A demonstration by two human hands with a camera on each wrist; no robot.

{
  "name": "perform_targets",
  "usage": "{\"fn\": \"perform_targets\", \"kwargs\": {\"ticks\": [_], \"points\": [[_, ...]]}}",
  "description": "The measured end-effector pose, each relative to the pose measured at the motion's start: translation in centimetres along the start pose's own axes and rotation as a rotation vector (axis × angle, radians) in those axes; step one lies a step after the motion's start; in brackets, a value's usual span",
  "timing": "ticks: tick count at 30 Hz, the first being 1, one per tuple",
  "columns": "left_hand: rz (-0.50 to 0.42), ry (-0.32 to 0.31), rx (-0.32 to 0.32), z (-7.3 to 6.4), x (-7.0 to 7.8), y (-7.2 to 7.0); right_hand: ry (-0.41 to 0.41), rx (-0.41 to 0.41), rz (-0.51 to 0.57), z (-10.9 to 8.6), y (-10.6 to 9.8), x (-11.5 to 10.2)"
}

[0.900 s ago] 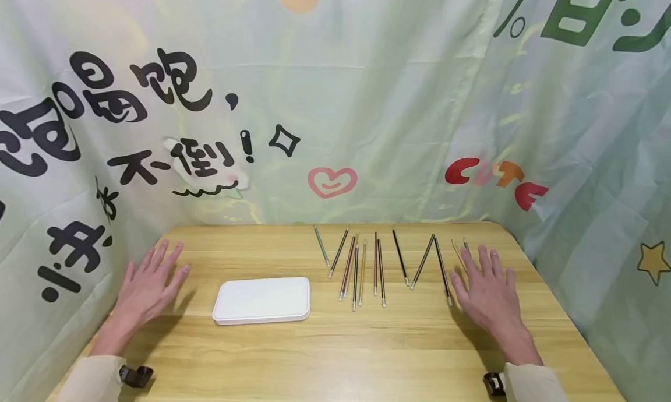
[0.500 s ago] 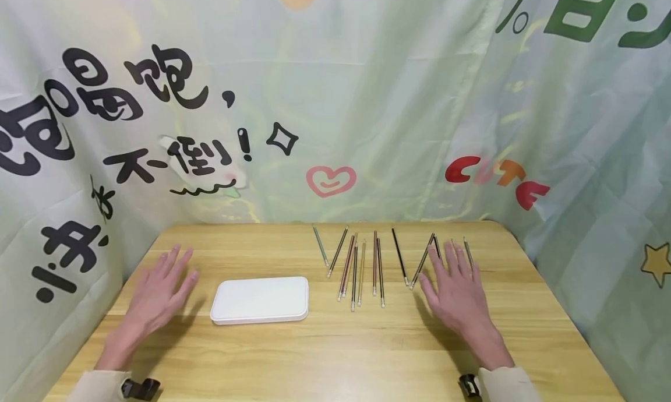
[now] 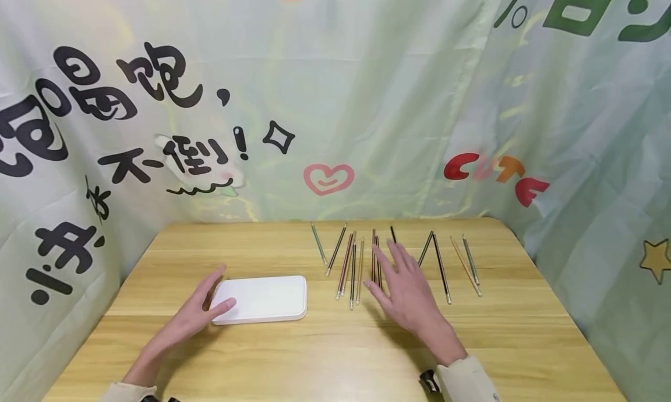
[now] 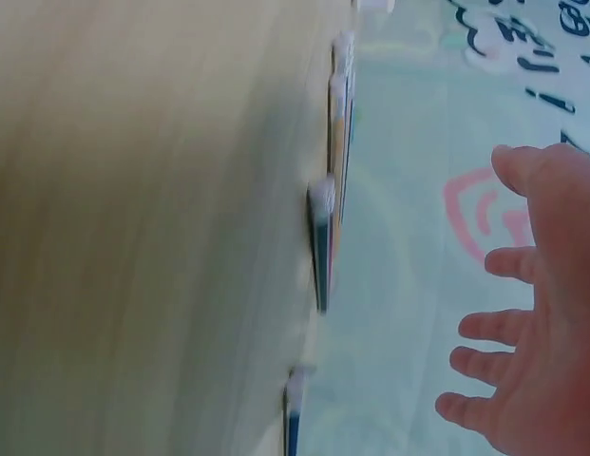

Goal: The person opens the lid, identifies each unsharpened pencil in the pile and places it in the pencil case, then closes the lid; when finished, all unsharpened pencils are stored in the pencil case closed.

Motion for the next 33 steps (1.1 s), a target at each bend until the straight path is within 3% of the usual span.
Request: {"fn": "perform_targets", "kwargs": {"ticks": [3,8,19,26,33], "points": [[-0.013,0.02,0.007,0.0,0.1,0.9,-0.032,-0.002,0.041,0.7,0.6,-1.2],[0.061,0.09,0.041,0.0,-0.2,1.6,-0.039,-0.046,0.195,1.7,1.7,-3.4],[0.084,0.102,0.061,0.9,0.1,2.3,-0.072,-0.198,0.595,3.8,6.0,-6.9],[0.064,0.129,0.062,2.0,0.6,3.2,-0.053,-0.316,0.667,4.9,8.2,-8.2],[0.112,0.108,0.154,2.1,0.8,4.5,-0.015,-0.322,0.609,5.3,9.4,-8.9]]}}
Point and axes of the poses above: each hand's wrist, its own z-axis towards the middle knuckle, its own y-axis out of the palm, x = y × z, the point moved 1 cm from there along z, towards the middle knuckle, and after that the axes turned 13 degrees about z, right-handed, at the moved point
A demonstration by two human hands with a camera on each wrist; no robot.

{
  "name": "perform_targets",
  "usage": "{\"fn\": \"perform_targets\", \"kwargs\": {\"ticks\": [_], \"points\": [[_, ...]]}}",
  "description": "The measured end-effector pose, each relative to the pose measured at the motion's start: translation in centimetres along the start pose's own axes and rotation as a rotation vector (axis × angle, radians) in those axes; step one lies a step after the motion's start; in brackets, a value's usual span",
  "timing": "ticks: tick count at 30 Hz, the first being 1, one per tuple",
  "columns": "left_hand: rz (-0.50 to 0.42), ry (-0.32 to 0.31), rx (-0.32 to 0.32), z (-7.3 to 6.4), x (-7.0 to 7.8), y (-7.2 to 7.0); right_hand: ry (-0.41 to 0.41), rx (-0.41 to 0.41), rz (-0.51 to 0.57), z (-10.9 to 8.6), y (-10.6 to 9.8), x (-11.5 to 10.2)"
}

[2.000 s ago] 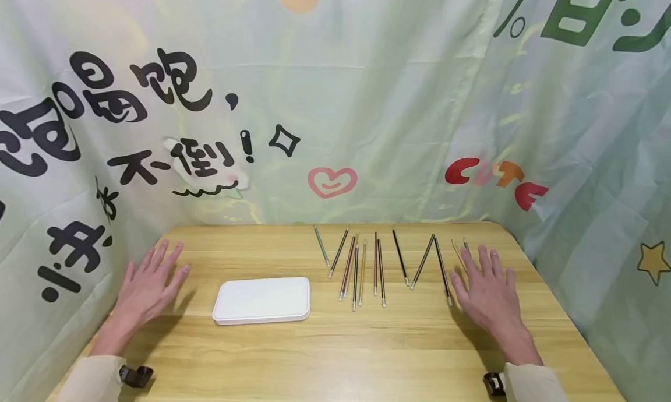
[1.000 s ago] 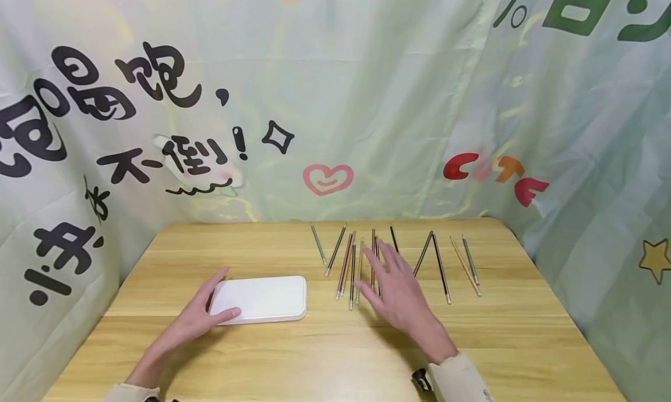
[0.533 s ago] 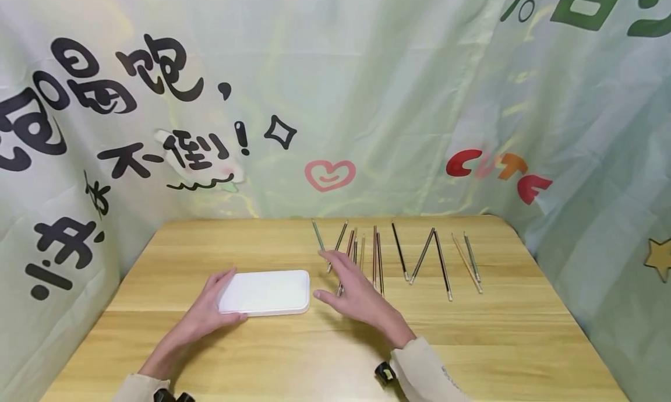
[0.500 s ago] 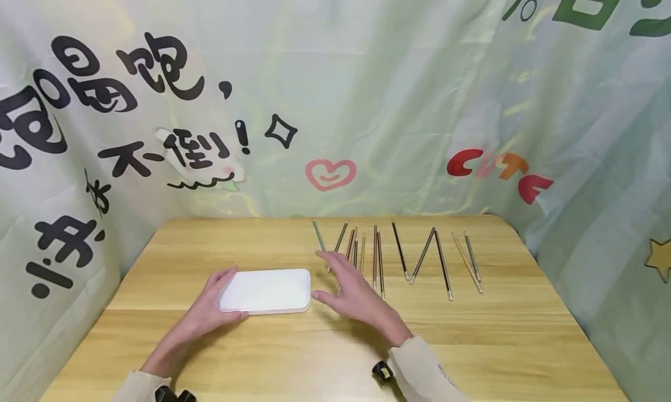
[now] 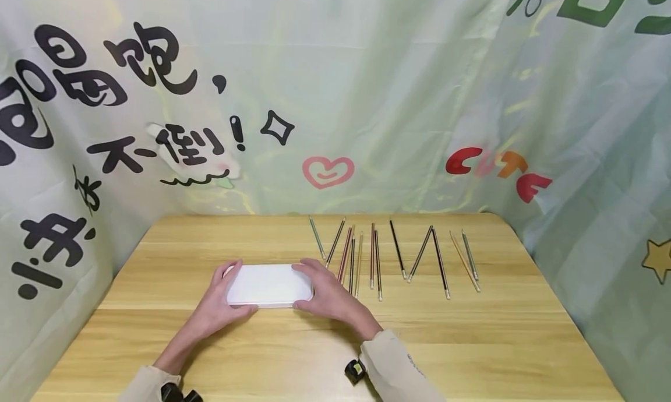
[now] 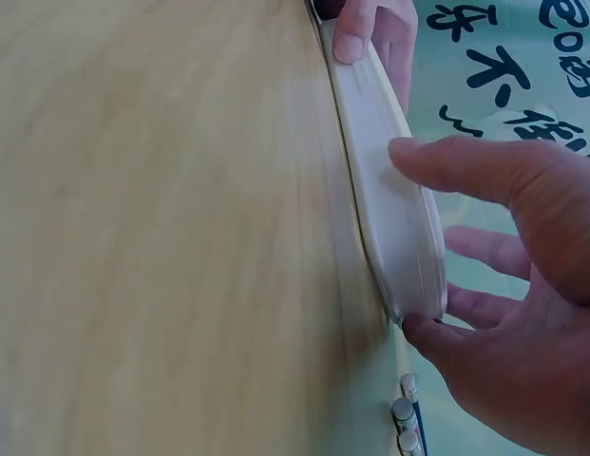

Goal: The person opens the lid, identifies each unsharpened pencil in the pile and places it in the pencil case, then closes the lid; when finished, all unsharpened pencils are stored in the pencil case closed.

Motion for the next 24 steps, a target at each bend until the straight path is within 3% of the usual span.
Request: {"fn": "perform_targets", "kwargs": {"ticks": [8,14,19,24], "points": [[0.102,-0.015,0.094,-0.1,0.3,0.4,0.033,0.009,-0.02,0.2,0.0,-0.2],[0.136,-0.015,0.129,-0.2,0.2,0.6,0.0,-0.017,-0.053,0.2,-0.4,-0.5],[0.122,-0.022,0.109,-0.1,0.1,0.4,-0.026,-0.031,-0.074,0.4,-0.8,-0.8],[0.072,-0.017,0.039,0.0,-0.6,-0.4,-0.007,-0.048,-0.043,0.2,-1.0,-0.7]]}}
Point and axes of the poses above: each hand's wrist, its own z-axis towards the middle knuckle, its own y-axis out of the palm, x = y × z, the point moved 1 cm from there along z, towards the middle knuckle, and after that the axes turned 13 degrees about z, right-handed, at the moved point
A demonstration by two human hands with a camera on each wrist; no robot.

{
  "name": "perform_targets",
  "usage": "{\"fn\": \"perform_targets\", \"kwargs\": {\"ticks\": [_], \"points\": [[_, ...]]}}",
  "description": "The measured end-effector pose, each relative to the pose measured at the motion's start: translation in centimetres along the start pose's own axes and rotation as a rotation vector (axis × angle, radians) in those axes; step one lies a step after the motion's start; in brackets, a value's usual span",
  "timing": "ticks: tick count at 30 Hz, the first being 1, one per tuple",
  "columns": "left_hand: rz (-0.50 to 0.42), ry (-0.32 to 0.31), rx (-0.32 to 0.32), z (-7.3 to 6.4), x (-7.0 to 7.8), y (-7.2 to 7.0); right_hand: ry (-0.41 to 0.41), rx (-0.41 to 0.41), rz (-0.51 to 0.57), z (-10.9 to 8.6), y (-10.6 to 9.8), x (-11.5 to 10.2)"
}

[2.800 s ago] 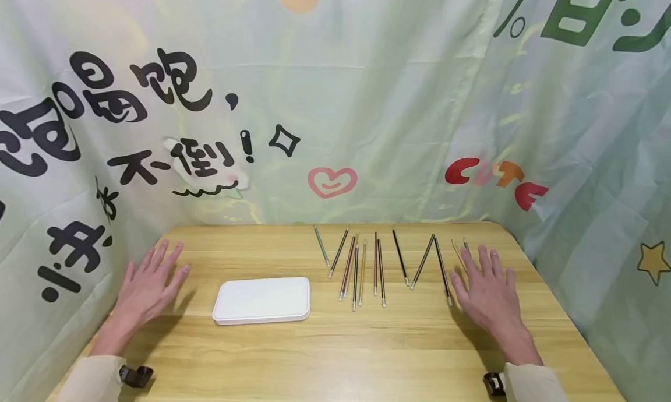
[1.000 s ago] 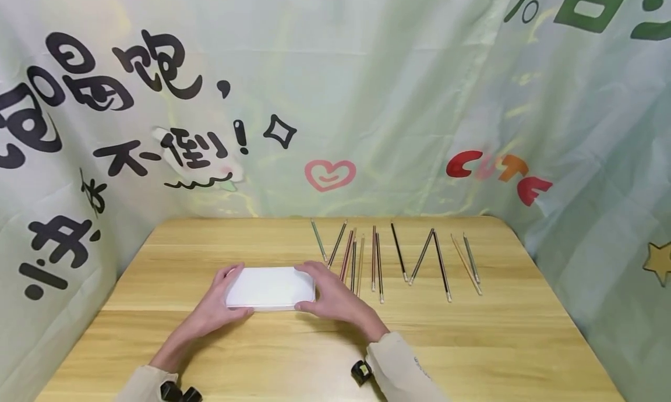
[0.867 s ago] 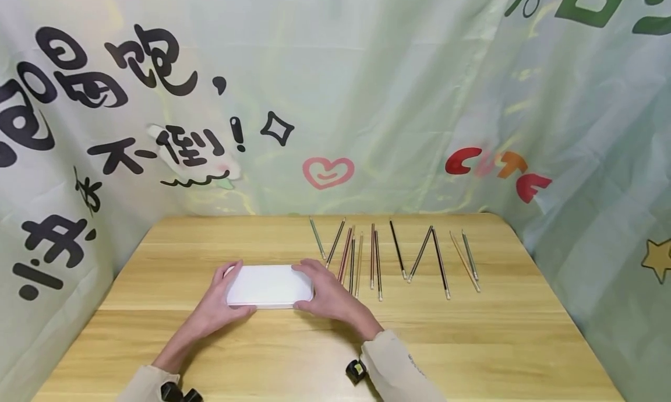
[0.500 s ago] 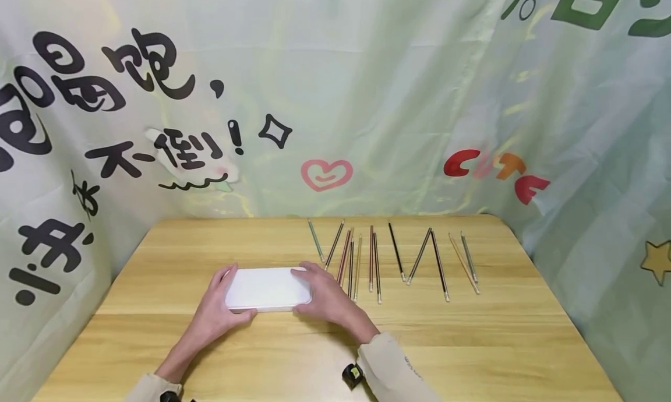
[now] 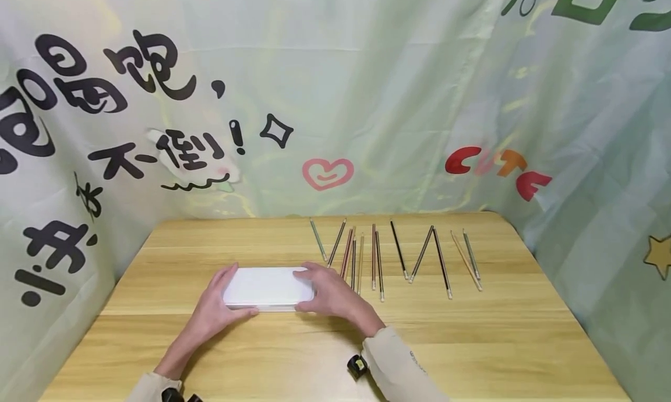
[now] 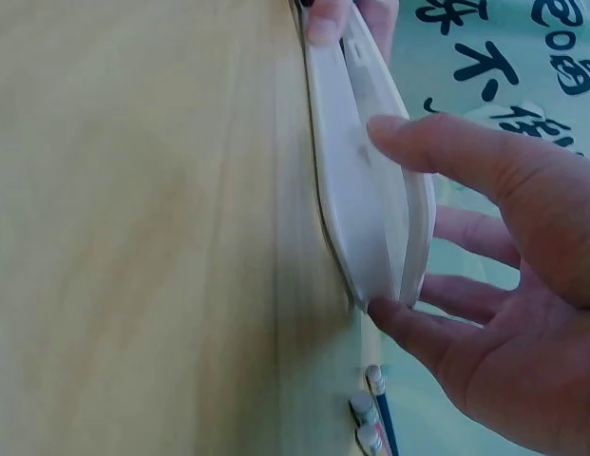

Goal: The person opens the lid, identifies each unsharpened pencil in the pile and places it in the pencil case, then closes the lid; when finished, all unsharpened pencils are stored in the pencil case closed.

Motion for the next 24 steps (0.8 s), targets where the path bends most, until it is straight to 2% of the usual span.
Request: {"fn": "perform_targets", "kwargs": {"ticks": [6,10,14,18,21,24], "points": [[-0.134,0.048,-0.132,-0.2,-1.5,-1.4,0.024,-0.036,0.052,-0.1,-0.3,0.6],[-0.222,0.021,-0.192,-0.6,-2.7,-2.0,0.05,-0.055,0.123,-0.2,-0.5,1.1],[-0.262,-0.016,-0.193,-0.6,-3.4,-2.2,0.053,-0.054,0.238,0.0,-1.0,1.5],[-0.297,-0.023,-0.186,-0.4,-3.5,-2.4,0.051,-0.014,0.351,0.5,-1.4,2.1],[-0.315,-0.044,-0.184,-0.4,-3.4,-2.3,0.062,0.033,0.397,0.8,-1.6,2.2],[-0.3,-0.06,-0.179,-0.4,-3.3,-2.1,0.068,0.08,0.371,1.0,-1.6,2.3]]}}
Point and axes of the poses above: each hand's wrist, its own z-axis towards the middle knuckle, its own y-axis out of the palm, x = y × z, the point moved 1 cm from there along z, towards the middle knuckle, and after that the axes turned 13 degrees about z, right-handed, at the moved point
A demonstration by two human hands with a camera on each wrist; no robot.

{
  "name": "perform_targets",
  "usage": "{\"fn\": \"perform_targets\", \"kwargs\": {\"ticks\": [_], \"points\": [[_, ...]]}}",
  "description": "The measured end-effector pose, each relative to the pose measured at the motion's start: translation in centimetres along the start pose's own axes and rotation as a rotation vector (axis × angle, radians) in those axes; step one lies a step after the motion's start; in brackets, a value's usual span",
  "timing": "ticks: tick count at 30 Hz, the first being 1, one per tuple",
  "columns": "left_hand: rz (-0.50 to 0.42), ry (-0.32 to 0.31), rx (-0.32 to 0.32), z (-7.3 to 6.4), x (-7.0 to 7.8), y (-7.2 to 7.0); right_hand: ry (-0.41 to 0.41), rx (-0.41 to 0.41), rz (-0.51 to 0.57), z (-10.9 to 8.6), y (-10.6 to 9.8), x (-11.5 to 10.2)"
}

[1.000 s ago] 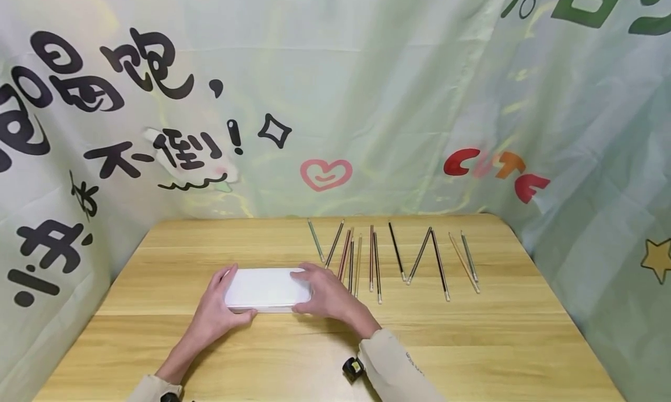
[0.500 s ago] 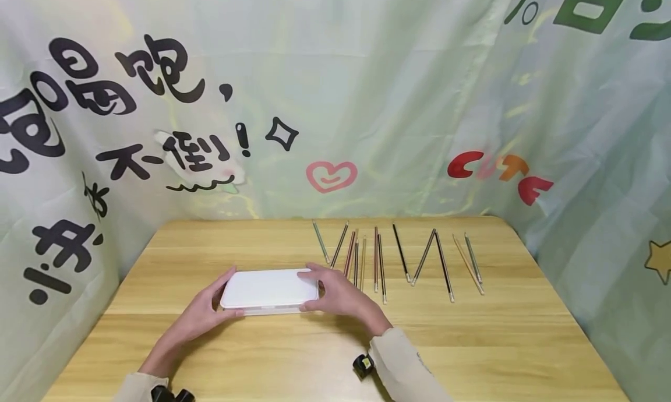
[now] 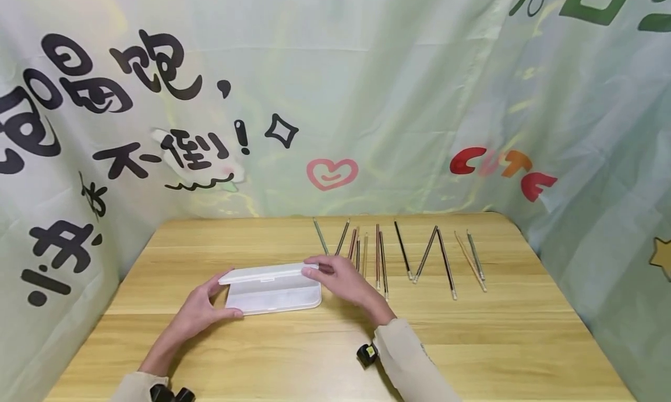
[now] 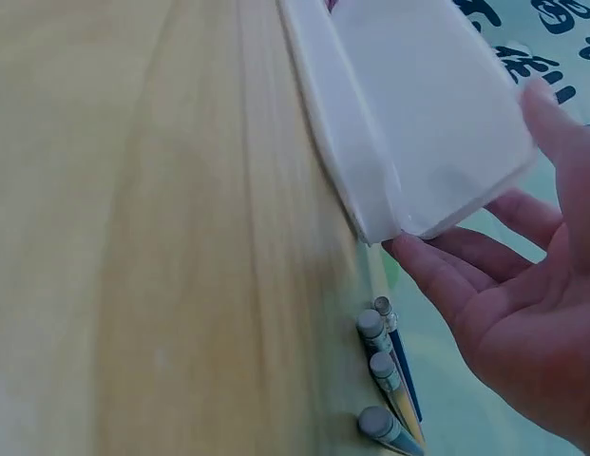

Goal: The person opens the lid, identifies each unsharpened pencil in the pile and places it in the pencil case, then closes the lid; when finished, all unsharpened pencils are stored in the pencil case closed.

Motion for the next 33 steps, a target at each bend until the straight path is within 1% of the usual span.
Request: {"fn": "perform_targets", "kwargs": {"ticks": [3,7,9,12,15,18,20,22,25,28,30,33], "points": [[0.063,0.01,0.029,0.0,0.1,0.1,-0.005,0.069,-0.039,0.2,0.0,-0.2],[0.121,0.017,0.073,0.0,0.2,0.1,-0.019,0.176,-0.055,0.5,0.0,-0.5],[0.12,0.013,0.078,-0.1,0.1,0.1,-0.039,0.219,-0.057,0.8,0.1,-0.6],[0.109,0.019,0.073,-0.1,0.1,0.2,-0.079,0.259,-0.06,1.2,0.2,-0.6],[0.086,0.025,0.075,0.0,0.0,0.3,-0.133,0.306,-0.035,1.6,0.3,-0.6],[0.07,0.031,0.077,0.1,-0.2,0.3,-0.199,0.374,0.003,1.9,0.2,-0.6],[0.063,0.032,0.076,0.2,-0.3,0.4,-0.269,0.418,0.005,2.1,0.2,-0.4],[0.062,0.031,0.073,0.2,-0.4,0.3,-0.339,0.451,-0.021,2.1,0.1,-0.3],[0.062,0.027,0.07,0.1,-0.5,0.3,-0.451,0.455,-0.122,2.2,0.1,-0.5],[0.061,0.03,0.074,0.2,-0.7,0.3,-0.513,0.435,-0.214,2.2,0.0,-0.8],[0.06,0.035,0.077,0.1,-0.7,0.2,-0.526,0.421,-0.244,2.2,0.0,-0.9],[0.061,0.037,0.076,0.0,-0.8,0.1,-0.517,0.417,-0.236,2.4,0.0,-0.8]]}}
Point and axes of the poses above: each hand's wrist, its own z-axis towards the middle knuckle, its own y-axis out of the palm, x = y × z, the point moved 1 cm from there along z, towards the middle knuckle, and after that the axes turned 13 degrees about z, right-handed, at the moved point
